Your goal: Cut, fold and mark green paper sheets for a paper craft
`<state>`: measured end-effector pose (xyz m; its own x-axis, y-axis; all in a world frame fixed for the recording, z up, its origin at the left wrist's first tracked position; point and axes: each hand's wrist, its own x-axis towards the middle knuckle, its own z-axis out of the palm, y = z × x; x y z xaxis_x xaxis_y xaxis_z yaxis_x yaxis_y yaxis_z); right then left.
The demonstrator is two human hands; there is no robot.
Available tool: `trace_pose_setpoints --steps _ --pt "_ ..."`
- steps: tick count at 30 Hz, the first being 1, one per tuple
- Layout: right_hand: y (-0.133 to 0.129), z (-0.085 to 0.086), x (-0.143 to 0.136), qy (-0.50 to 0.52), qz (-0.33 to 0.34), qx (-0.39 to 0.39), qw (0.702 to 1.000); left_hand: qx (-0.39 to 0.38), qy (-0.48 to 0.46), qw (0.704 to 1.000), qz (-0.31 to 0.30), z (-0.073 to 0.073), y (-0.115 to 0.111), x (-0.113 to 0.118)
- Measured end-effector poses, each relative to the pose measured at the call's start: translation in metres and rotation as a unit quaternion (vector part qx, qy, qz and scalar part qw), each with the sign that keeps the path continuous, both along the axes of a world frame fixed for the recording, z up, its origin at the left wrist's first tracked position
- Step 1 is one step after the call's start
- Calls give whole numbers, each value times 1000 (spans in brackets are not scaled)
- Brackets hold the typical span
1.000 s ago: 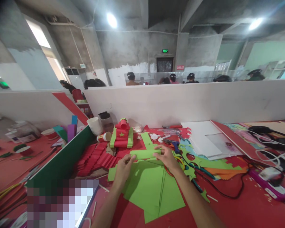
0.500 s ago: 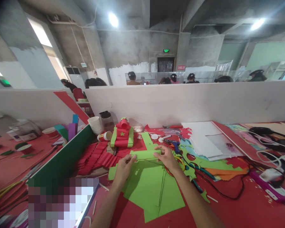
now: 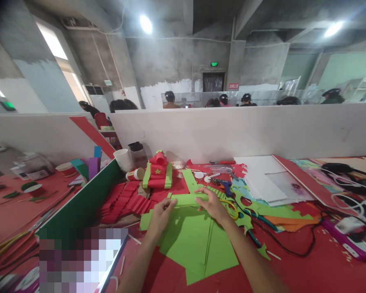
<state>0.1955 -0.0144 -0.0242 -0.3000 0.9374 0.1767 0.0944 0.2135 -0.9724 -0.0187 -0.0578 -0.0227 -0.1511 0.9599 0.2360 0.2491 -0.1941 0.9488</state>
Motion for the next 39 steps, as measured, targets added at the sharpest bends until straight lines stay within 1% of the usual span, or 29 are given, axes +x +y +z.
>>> trace_pose_setpoints --steps 4,10,15,20,22,26,28,35,39 --pt "-1 2 -1 -11 -8 2 1000 3 -1 1000 1 1 -1 1" --pt "1 -2 1 -44 -22 24 999 13 -5 1000 4 1 0 1" --pt "1 -5 1 -50 -34 25 998 -11 -16 1000 -3 2 -2 3" --pt "5 -8 3 -37 -53 23 998 -22 -18 1000 4 3 -4 3" --pt "8 -8 5 -23 -48 13 998 -21 -18 1000 14 2 -3 1" --pt "12 -3 12 45 -25 -11 999 -22 -32 999 34 -1 0 -2" --pt "14 -1 15 66 -27 -16 997 -23 -40 998 39 -2 2 -3" --pt "15 2 18 77 -37 -19 996 -33 -53 997 35 -7 3 -5" --pt "9 4 13 81 -16 -12 996 -30 -51 998 29 -9 3 -5"
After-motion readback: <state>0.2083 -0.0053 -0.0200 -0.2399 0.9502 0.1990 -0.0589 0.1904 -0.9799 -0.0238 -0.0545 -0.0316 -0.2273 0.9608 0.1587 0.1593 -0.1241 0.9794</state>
